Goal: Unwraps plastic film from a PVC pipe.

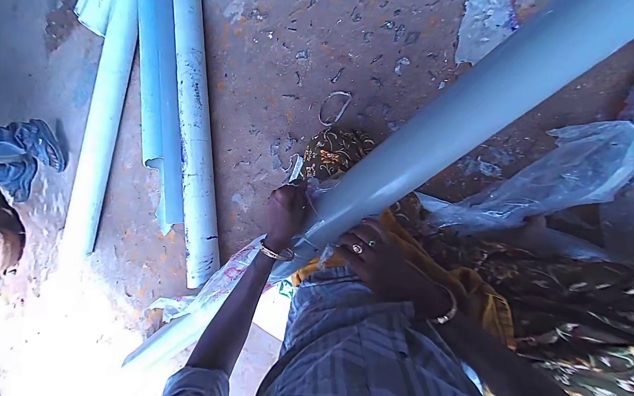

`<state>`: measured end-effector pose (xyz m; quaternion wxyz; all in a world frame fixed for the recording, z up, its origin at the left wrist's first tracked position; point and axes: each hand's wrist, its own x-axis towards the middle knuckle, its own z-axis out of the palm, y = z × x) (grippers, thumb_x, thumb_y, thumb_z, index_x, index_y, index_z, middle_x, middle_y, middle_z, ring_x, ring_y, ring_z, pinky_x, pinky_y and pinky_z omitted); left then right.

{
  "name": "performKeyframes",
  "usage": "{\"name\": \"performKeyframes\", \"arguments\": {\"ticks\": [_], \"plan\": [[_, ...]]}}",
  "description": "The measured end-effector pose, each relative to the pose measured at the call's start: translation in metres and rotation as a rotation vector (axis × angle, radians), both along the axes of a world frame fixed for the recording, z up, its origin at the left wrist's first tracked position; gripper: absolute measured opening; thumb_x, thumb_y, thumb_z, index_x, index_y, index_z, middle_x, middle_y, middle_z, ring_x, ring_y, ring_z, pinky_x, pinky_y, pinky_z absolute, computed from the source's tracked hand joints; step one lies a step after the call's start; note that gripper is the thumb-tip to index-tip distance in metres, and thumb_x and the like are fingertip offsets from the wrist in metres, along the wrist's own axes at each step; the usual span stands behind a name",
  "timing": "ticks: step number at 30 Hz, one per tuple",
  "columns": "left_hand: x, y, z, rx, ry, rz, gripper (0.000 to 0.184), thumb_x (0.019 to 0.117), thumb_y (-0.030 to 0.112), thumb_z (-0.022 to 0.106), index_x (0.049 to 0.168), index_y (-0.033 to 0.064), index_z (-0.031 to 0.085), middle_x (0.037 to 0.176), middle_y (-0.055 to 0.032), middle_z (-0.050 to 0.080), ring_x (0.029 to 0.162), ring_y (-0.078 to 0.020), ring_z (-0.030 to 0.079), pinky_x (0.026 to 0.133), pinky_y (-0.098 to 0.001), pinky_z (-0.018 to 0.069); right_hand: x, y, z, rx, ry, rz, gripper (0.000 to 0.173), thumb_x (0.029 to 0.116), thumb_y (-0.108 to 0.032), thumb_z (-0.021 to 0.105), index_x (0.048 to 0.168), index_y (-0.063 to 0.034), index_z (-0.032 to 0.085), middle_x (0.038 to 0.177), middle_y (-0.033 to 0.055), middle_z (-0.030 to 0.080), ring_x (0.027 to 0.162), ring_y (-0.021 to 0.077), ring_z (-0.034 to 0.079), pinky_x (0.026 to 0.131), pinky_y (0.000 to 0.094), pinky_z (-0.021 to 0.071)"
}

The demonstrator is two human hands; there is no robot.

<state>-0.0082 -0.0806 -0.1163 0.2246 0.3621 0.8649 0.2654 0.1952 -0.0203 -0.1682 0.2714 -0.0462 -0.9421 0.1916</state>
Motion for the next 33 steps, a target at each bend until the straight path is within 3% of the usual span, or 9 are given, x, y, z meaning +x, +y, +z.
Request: {"name": "performKeyframes", "arguments": {"ticks": [5,7,9,11,13,17,22,26,33], "plan": [[-0.026,0.012,-0.02,0.172,-0.459,0.213,0.033,0.108,0.01,0.046,0.09,-0.0081,0.066,0.065,-0.0046,0.059,0.058,-0.0079,0.058,0.065,-0.0283,0.0534,0.007,0.007,-0.001,-0.053,0.014,0.031,0.027,0.0986,-0.019,0.049,0.081,-0.0153,0.069,0.098,0.0077,0.075,0.098,0.0284,0.069,0.107,0.0461,0.0414],[-0.036,0.014,-0.008,0.352,-0.537,0.427,0.038,0.1124,0.014,0.036,0.107,-0.0101,0.065,0.068,-0.0052,0.064,0.057,-0.0053,0.061,0.061,-0.0245,0.0556,0.005,0.011,-0.008,-0.107,0.045,0.04,0.033,0.1034,-0.025,0.044,0.083,-0.0157,0.069,0.097,0.0073,0.073,0.1,0.0272,0.065,0.108,0.0427,0.0364],[-0.049,0.006,0.012,0.439,-0.439,0.473,0.042,0.1135,0.022,0.034,0.129,-0.0059,0.061,0.102,-0.0146,0.073,0.088,-0.0145,0.07,0.083,-0.0338,0.0562,0.006,0.014,-0.013,-0.12,0.035,0.019,0.033,0.1029,-0.025,0.045,0.087,-0.015,0.072,0.092,0.0078,0.072,0.097,0.0269,0.065,0.104,0.0439,0.0371],[-0.048,-0.01,0.027,0.409,-0.309,0.305,0.044,0.1092,0.023,0.045,0.142,-0.0051,0.054,0.136,-0.0219,0.062,0.124,-0.0265,0.06,0.106,-0.0436,0.0463,0.01,0.012,-0.021,-0.114,0.035,-0.017,0.032,0.0998,-0.025,0.048,0.087,-0.0148,0.075,0.088,0.0078,0.074,0.093,0.0261,0.067,0.1,0.0454,0.0389],[-0.026,-0.021,0.035,0.204,-0.258,0.061,0.065,0.0969,0.034,0.065,0.147,-0.0047,0.05,0.145,-0.0262,0.055,0.135,-0.0344,0.053,0.112,-0.0502,0.0408,0.011,0.011,-0.024,-0.109,0.048,-0.044,0.032,0.0987,-0.025,0.049,0.084,-0.0147,0.076,0.086,0.0075,0.074,0.09,0.0254,0.066,0.1,0.0447,0.037],[0.031,-0.022,0.02,-0.192,-0.203,-0.212,0.094,0.078,0.048,0.086,0.147,-0.0038,0.049,0.141,-0.0272,0.056,0.127,-0.0404,0.059,0.102,-0.0584,0.0476,0.012,0.005,-0.015,-0.108,0.045,-0.076,0.029,0.0963,-0.021,0.052,0.081,-0.0126,0.076,0.08,0.0088,0.07,0.087,0.0262,0.062,0.099,0.0418,0.0345],[0.017,-0.034,0.004,0.117,-0.262,-0.268,0.056,0.0912,0.029,0.076,0.128,-0.0116,0.063,0.112,-0.0292,0.07,0.103,-0.0397,0.069,0.091,-0.0573,0.0518,0.01,0.007,-0.018,-0.132,0.075,-0.066,0.03,0.0979,-0.023,0.051,0.083,-0.0138,0.075,0.084,0.0078,0.072,0.09,0.0247,0.062,0.101,0.0409,0.0338],[0.003,-0.037,-0.004,0.214,-0.317,-0.328,0.043,0.0978,0.019,0.067,0.125,-0.0149,0.063,0.106,-0.03,0.07,0.097,-0.0369,0.07,0.089,-0.0533,0.0525,0.006,0.008,-0.015,-0.147,0.098,-0.049,0.03,0.0984,-0.024,0.051,0.085,-0.0138,0.076,0.085,0.0068,0.072,0.091,0.0231,0.063,0.102,0.0394,0.0348],[0.026,-0.039,0.0,0.204,-0.173,-0.141,0.088,0.083,0.036,0.084,0.147,-0.0109,0.046,0.149,-0.0321,0.049,0.139,-0.0391,0.051,0.116,-0.047,0.0402,0.01,0.007,-0.024,-0.16,0.118,-0.067,0.028,0.0974,-0.024,0.053,0.082,-0.0154,0.075,0.085,0.0049,0.073,0.092,0.0201,0.063,0.103,0.0365,0.0352]]}}
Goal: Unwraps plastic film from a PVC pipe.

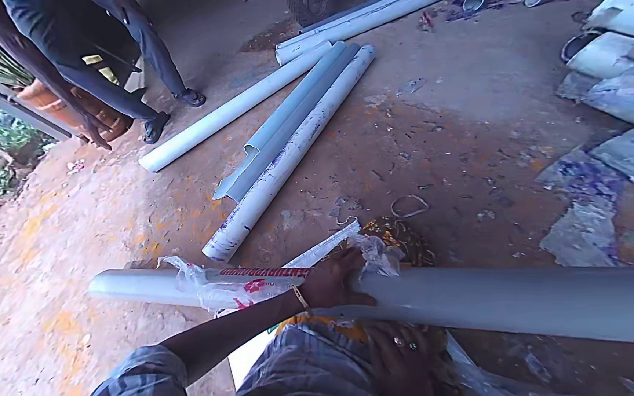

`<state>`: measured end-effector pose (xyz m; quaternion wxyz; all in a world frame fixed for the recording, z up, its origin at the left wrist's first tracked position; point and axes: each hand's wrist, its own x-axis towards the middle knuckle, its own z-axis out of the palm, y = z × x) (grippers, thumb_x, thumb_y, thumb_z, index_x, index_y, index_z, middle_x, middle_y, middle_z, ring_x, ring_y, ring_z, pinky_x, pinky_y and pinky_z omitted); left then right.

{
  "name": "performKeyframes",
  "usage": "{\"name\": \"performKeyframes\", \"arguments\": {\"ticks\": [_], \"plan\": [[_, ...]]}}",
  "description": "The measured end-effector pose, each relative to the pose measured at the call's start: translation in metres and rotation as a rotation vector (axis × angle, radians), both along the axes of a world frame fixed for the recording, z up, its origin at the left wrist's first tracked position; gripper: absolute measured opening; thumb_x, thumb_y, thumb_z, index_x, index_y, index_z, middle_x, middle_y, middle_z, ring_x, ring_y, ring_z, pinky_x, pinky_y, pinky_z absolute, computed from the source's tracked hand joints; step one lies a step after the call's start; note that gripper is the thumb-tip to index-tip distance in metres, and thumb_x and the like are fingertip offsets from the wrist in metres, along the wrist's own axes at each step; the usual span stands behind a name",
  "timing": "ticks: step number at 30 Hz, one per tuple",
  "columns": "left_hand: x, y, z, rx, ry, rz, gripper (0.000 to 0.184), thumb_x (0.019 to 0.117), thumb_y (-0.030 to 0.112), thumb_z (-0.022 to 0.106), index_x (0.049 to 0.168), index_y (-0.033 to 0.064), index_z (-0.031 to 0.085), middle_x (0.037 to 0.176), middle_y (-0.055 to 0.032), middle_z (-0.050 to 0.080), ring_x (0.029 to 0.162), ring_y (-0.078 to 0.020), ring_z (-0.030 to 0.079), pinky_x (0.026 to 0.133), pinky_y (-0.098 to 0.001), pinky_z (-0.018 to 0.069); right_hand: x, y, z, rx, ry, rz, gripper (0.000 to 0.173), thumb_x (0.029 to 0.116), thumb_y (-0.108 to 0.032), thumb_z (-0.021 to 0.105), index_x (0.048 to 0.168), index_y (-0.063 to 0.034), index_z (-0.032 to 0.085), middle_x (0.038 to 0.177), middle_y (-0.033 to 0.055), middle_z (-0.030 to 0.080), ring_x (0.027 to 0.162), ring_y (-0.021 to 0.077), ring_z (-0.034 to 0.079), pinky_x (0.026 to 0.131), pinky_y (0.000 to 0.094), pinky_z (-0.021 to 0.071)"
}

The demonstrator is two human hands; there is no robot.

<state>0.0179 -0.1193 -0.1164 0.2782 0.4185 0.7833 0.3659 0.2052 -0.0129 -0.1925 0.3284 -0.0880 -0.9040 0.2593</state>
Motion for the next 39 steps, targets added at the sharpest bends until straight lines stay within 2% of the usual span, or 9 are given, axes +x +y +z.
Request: {"name": "performKeyframes", "arguments": {"ticks": [4,7,11,16,18,20,27,33,39], "plan": [[0.013,-0.001,-0.01,0.097,0.209,0.228,0.101,0.0705,0.044,0.091,0.148,-0.0056,0.049,0.153,-0.0349,0.043,0.137,-0.0456,0.051,0.11,-0.0494,0.0466,0.001,0.003,-0.002,0.036,-0.022,0.012,0.027,0.0971,-0.024,0.054,0.086,-0.0174,0.077,0.089,0.0026,0.075,0.092,0.0192,0.066,0.103,0.0385,0.0376],[0.01,-0.001,-0.011,0.17,0.294,0.21,0.104,0.071,0.042,0.09,0.154,0.0001,0.043,0.163,-0.0378,0.018,0.148,-0.05,0.034,0.116,-0.0517,0.0395,0.001,0.003,0.003,0.03,-0.03,0.019,0.025,0.0955,-0.023,0.057,0.086,-0.0158,0.078,0.09,0.0032,0.076,0.092,0.0196,0.068,0.104,0.0398,0.0391],[0.033,0.002,0.013,0.032,0.589,0.135,0.041,0.0776,0.025,0.082,0.109,0.0004,0.076,0.112,-0.0222,0.072,0.102,-0.0398,0.07,0.08,-0.0504,0.0587,-0.002,0.003,0.003,0.024,-0.007,0.012,0.022,0.094,-0.022,0.058,0.084,-0.017,0.077,0.089,0.0013,0.076,0.091,0.018,0.067,0.103,0.0362,0.0395],[0.054,0.006,0.024,-0.01,0.596,0.169,0.045,0.0704,0.01,0.085,0.11,-0.0023,0.068,0.102,-0.0238,0.07,0.084,-0.0391,0.073,0.064,-0.0471,0.0598,-0.003,0.003,0.005,-0.006,0.016,0.019,0.022,0.0913,-0.019,0.059,0.081,-0.0133,0.078,0.088,0.0037,0.076,0.089,0.0201,0.067,0.102,0.0365,0.039],[0.055,0.007,0.019,0.01,0.652,0.174,0.033,0.0697,0.01,0.084,0.098,-0.0012,0.071,0.094,-0.0219,0.07,0.079,-0.0372,0.073,0.06,-0.0455,0.0593,-0.002,0.003,0.004,-0.009,0.023,0.019,0.022,0.0913,-0.019,0.059,0.082,-0.0135,0.078,0.088,0.0031,0.076,0.089,0.02,0.066,0.102,0.0365,0.0384],[0.057,0.006,0.018,-0.03,0.672,0.143,0.019,0.0761,0.01,0.079,0.091,-0.0007,0.075,0.088,-0.0194,0.071,0.08,-0.036,0.073,0.06,-0.0451,0.0589,-0.002,0.003,0.003,-0.013,0.029,0.025,0.021,0.0905,-0.018,0.06,0.083,-0.0131,0.078,0.088,0.0034,0.076,0.089,0.0202,0.067,0.102,0.0376,0.0393],[0.055,0.009,0.039,-0.254,0.477,0.042,0.019,0.0957,0.005,0.063,0.104,-0.0055,0.075,0.099,-0.0257,0.072,0.095,-0.0415,0.072,0.079,-0.0517,0.0584,0.0,0.004,0.007,-0.07,0.015,0.05,0.019,0.0879,-0.014,0.062,0.084,-0.009,0.079,0.091,0.0061,0.078,0.09,0.0234,0.071,0.101,0.0425,0.0434],[0.058,0.015,0.034,-0.253,0.567,0.077,0.018,0.0932,-0.002,0.06,0.1,-0.0045,0.077,0.095,-0.025,0.072,0.091,-0.0415,0.073,0.074,-0.0518,0.0589,0.0,0.005,0.008,-0.097,0.045,0.072,0.019,0.0888,-0.013,0.062,0.087,-0.0085,0.079,0.095,0.0053,0.078,0.093,0.0222,0.071,0.104,0.0411,0.0435],[0.049,0.028,0.063,-0.49,0.345,-0.047,0.029,0.0998,0.018,0.062,0.106,-0.0093,0.072,0.108,-0.0292,0.069,0.107,-0.0441,0.068,0.09,-0.0569,0.0519,-0.002,0.004,0.005,-0.077,0.058,0.046,0.018,0.0878,-0.014,0.062,0.084,-0.009,0.079,0.092,0.0047,0.078,0.09,0.022,0.072,0.101,0.0403,0.0447]]}}
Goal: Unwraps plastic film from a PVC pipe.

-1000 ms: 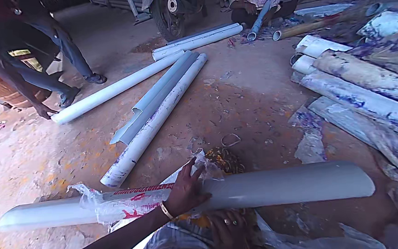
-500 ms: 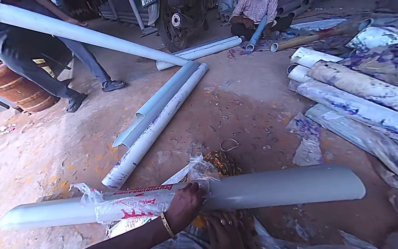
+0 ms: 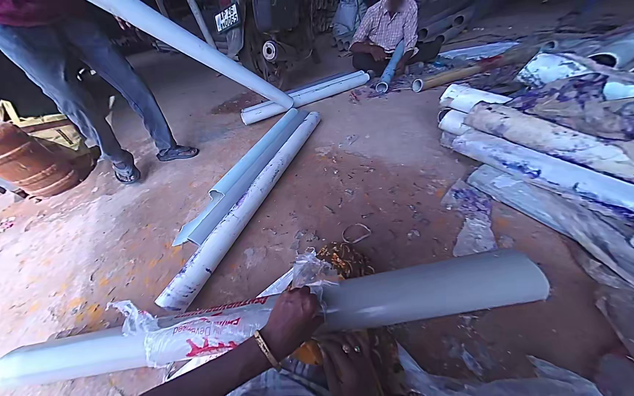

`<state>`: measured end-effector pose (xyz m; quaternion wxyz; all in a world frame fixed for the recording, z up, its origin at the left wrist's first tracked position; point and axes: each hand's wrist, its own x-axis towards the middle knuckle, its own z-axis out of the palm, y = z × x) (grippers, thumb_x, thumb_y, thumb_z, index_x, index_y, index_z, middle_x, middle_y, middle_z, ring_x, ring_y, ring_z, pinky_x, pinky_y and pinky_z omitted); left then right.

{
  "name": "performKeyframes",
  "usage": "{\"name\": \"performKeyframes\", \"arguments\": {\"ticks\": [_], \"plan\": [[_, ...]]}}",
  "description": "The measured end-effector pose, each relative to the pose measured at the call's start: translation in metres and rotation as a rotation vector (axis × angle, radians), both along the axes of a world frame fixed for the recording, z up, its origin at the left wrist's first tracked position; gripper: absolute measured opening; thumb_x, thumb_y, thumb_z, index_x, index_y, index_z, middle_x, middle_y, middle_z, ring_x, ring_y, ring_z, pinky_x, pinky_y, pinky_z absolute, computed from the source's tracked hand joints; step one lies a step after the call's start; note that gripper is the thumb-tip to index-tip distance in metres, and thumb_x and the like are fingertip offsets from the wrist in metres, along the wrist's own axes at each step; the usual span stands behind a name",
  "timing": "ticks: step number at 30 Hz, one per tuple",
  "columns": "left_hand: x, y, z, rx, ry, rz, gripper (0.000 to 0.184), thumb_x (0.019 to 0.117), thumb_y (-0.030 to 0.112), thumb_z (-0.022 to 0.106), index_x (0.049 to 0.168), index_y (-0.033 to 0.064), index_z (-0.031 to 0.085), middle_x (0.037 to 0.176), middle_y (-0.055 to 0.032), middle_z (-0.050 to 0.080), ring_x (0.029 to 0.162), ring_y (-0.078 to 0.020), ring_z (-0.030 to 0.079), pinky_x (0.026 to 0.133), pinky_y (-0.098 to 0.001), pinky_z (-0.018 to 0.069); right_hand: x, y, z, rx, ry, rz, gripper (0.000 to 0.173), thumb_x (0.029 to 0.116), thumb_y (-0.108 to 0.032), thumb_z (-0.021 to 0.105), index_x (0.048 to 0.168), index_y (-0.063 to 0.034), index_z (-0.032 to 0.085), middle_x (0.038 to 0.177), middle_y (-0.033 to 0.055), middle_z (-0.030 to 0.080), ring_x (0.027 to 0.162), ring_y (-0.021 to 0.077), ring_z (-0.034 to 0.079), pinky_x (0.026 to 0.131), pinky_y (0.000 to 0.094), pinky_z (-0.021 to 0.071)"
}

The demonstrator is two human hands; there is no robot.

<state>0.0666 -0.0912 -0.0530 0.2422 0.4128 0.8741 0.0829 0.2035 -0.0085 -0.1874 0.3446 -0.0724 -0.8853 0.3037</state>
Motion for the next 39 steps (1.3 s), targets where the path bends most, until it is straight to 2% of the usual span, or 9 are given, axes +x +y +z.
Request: {"name": "performKeyframes", "arguments": {"ticks": [8,18,27,30,33,34,37,38,39], "plan": [[0.008,0.007,0.004,-0.136,0.009,0.033,0.024,0.1022,0.004,0.053,0.115,-0.0087,0.07,0.119,-0.03,0.066,0.114,-0.0454,0.065,0.096,-0.0563,0.0513,0.002,-0.001,0.003,0.015,-0.004,-0.01,0.018,0.0871,-0.015,0.062,0.086,-0.0098,0.079,0.091,0.0048,0.078,0.091,0.0213,0.073,0.102,0.041,0.0445],[0.02,0.009,0.001,-0.083,0.148,0.011,0.021,0.0983,-0.006,0.05,0.101,-0.0139,0.069,0.108,-0.0318,0.067,0.102,-0.0462,0.069,0.084,-0.0535,0.0564,0.0,0.0,0.002,0.012,0.015,0.002,0.02,0.0888,-0.014,0.06,0.086,-0.0097,0.079,0.093,0.0048,0.079,0.094,0.0209,0.072,0.104,0.0398,0.0422],[0.022,0.012,-0.004,-0.085,0.203,0.016,0.022,0.0995,0.001,0.05,0.101,-0.0128,0.067,0.102,-0.0293,0.069,0.099,-0.0441,0.071,0.079,-0.053,0.0564,0.003,0.0,0.004,-0.029,-0.01,0.025,0.017,0.0859,-0.012,0.063,0.086,-0.0091,0.079,0.094,0.0053,0.079,0.092,0.0222,0.073,0.102,0.0449,0.0447],[0.005,0.011,0.005,-0.143,0.052,0.0,0.027,0.1024,0.013,0.053,0.11,-0.0096,0.067,0.113,-0.0283,0.068,0.112,-0.0445,0.066,0.089,-0.0574,0.0516,0.011,0.003,0.014,-0.288,0.017,0.136,0.027,0.0861,-0.016,0.066,0.1,0.0052,0.076,0.101,0.017,0.077,0.101,0.0233,0.072,0.106,0.0396,0.0424],[-0.031,0.005,0.029,0.334,0.242,-0.096,0.037,0.0983,0.028,0.066,0.117,-0.0035,0.072,0.113,-0.0237,0.072,0.114,-0.0427,0.066,0.099,-0.0575,0.0505,0.026,0.028,0.04,-0.622,0.091,0.279,0.053,0.0957,-0.021,0.064,0.128,0.0204,0.056,0.123,0.0293,0.067,0.115,0.0178,0.068,0.105,0.0303,0.0503],[-0.044,0.006,0.044,0.582,0.418,-0.119,0.042,0.0956,0.032,0.067,0.12,-0.0015,0.072,0.116,-0.0217,0.073,0.118,-0.0413,0.066,0.102,-0.0579,0.0495,0.033,0.04,0.051,-0.651,0.162,0.249,0.051,0.0991,-0.025,0.062,0.131,0.0148,0.057,0.125,0.0223,0.069,0.115,0.012,0.067,0.103,0.028,0.0516],[-0.08,-0.005,0.137,1.056,0.678,-0.184,0.062,0.1046,0.047,0.05,0.14,-0.0033,0.056,0.143,-0.0181,0.06,0.142,-0.0279,0.05,0.118,-0.0433,0.0384,0.055,0.092,0.103,-0.576,0.361,0.135,0.04,0.1034,-0.048,0.054,0.138,-0.0284,0.061,0.13,-0.0122,0.069,0.117,0.0042,0.067,0.1,0.0256,0.0559],[-0.098,-0.013,0.167,1.23,0.765,-0.243,0.061,0.1057,0.047,0.047,0.137,-0.0047,0.057,0.138,-0.0172,0.062,0.135,-0.023,0.056,0.11,-0.0373,0.0474,0.063,0.111,0.128,-0.504,0.415,0.121,0.045,0.1015,-0.052,0.057,0.143,-0.0335,0.055,0.135,-0.0137,0.066,0.119,0.0071,0.066,0.099,0.0269,0.0567],[-0.129,-0.014,0.192,1.557,0.895,-0.33,0.045,0.1033,0.039,0.055,0.11,-0.0042,0.068,0.106,-0.0127,0.071,0.103,-0.0151,0.069,0.081,-0.0282,0.0574,0.072,0.127,0.157,-0.41,0.45,0.105,0.056,0.0976,-0.053,0.063,0.149,-0.0339,0.048,0.141,-0.0123,0.062,0.123,0.01,0.064,0.099,0.0285,0.0566]]}}
